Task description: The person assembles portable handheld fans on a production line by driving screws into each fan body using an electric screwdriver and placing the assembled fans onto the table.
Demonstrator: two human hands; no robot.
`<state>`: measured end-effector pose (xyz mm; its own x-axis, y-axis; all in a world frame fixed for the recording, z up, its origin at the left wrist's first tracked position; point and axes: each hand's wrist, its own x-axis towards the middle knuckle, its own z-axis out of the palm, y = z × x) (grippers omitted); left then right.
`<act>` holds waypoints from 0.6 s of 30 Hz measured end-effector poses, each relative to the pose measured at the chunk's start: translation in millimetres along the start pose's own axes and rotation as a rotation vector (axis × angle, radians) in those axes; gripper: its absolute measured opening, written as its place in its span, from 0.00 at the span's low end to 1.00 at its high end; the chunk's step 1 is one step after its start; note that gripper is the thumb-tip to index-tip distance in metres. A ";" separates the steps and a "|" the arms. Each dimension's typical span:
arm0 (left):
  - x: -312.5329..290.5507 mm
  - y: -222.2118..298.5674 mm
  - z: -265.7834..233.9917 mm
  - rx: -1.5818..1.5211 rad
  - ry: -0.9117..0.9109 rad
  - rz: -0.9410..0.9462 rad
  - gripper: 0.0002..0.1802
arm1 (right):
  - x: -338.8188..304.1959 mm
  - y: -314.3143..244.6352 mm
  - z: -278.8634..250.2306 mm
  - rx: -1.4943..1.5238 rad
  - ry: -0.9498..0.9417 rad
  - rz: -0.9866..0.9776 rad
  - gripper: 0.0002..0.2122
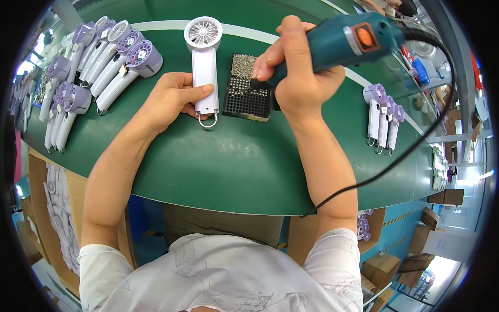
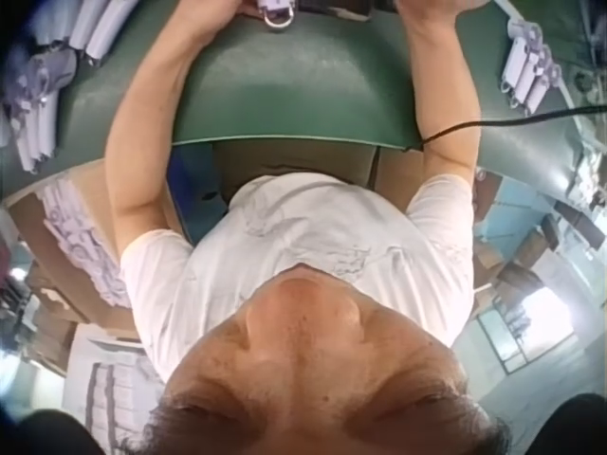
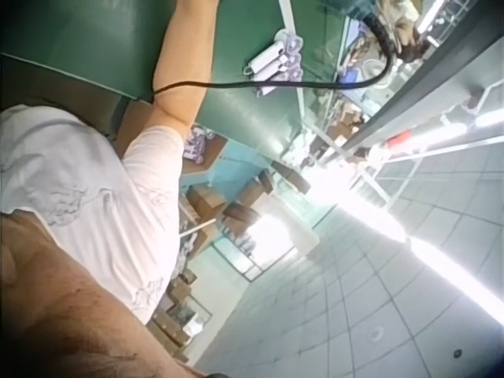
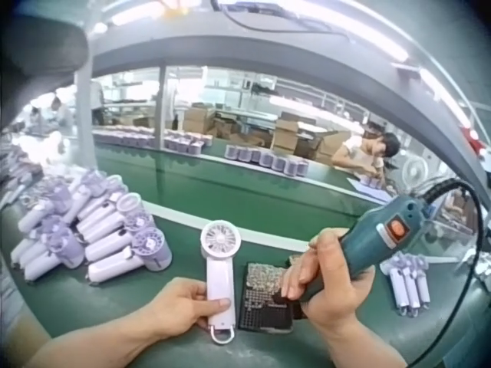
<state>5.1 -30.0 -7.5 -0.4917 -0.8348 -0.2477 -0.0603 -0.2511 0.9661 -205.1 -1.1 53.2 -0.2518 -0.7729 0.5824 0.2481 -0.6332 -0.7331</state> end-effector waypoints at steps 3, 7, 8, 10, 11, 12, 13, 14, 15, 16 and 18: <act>-1.9 1.8 -0.5 0.007 0.010 -0.007 0.17 | -4.3 -7.3 7.9 0.079 -0.037 -0.012 0.08; -0.7 2.7 0.0 0.013 0.003 -0.007 0.17 | -20.0 -16.6 23.9 0.185 -0.067 0.022 0.08; -0.6 2.1 -0.4 0.013 0.005 -0.008 0.17 | -23.3 -17.0 26.2 0.180 -0.119 0.030 0.08; 0.2 1.1 0.4 0.017 0.007 0.003 0.17 | -28.8 -17.6 32.1 0.194 -0.187 0.021 0.07; 0.4 1.3 1.2 0.016 0.007 0.005 0.17 | -30.1 -17.4 33.0 0.193 -0.188 0.020 0.07; 0.7 1.5 2.1 0.019 0.007 0.007 0.17 | -31.7 -16.4 32.8 0.173 -0.217 -0.013 0.06; 0.3 0.9 1.8 0.023 0.012 0.006 0.17 | -33.6 -13.4 32.4 0.158 -0.247 -0.043 0.05; -0.1 0.5 1.7 0.022 0.016 0.005 0.17 | -34.9 -9.5 31.3 0.160 -0.262 -0.062 0.04; -0.6 0.0 1.5 0.035 0.025 0.009 0.17 | -36.6 -7.1 30.9 0.163 -0.264 -0.060 0.04; -1.5 0.6 1.4 0.047 0.031 0.014 0.17 | -37.7 -6.4 31.1 0.158 -0.261 -0.063 0.04; -1.1 -2.7 1.0 0.037 0.039 0.018 0.17 | -39.0 -4.9 31.8 0.155 -0.260 -0.065 0.04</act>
<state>5.0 -27.9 -9.8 -0.4591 -0.8576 -0.2319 -0.0843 -0.2178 0.9723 -166.8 30.8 45.3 -0.0288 -0.7020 0.7116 0.3844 -0.6649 -0.6404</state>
